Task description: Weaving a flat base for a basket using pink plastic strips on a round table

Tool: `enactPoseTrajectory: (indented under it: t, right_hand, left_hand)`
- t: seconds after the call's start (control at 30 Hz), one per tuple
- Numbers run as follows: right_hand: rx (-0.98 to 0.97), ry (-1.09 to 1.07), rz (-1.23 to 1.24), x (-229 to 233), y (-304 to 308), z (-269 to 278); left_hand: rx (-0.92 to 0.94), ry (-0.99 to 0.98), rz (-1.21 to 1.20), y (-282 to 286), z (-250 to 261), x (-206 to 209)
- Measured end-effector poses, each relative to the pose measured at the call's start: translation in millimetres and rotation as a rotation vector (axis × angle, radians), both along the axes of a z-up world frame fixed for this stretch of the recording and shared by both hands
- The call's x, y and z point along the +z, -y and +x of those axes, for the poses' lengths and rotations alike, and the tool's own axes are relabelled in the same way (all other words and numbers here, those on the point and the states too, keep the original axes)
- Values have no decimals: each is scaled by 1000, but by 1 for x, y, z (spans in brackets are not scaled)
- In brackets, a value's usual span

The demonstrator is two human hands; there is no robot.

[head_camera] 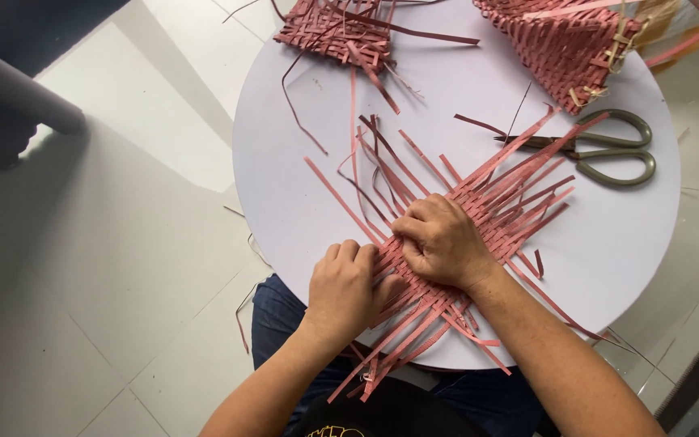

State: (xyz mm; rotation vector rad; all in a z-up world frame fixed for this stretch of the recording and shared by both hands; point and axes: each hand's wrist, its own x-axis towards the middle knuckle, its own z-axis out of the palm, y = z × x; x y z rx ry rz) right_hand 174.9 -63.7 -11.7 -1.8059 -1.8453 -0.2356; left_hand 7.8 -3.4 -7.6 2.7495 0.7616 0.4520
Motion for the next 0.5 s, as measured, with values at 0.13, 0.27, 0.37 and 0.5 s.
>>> enactPoseTrajectory:
  t: [0.13, 0.27, 0.37, 0.5]
  right_hand:
    - [11, -42, -14, 0, 1, 0]
    - [80, -118, 17, 14, 2, -2]
    - [130, -217, 54, 44, 11, -5]
    - [31, -307, 77, 92, 61, -17]
  left_hand:
    - [-44, 48, -159, -6, -7, 20]
    - [36, 572, -443, -63, -51, 32]
    - [386, 693, -97, -116, -87, -17]
    - [734, 19, -629, -162, -115, -147]
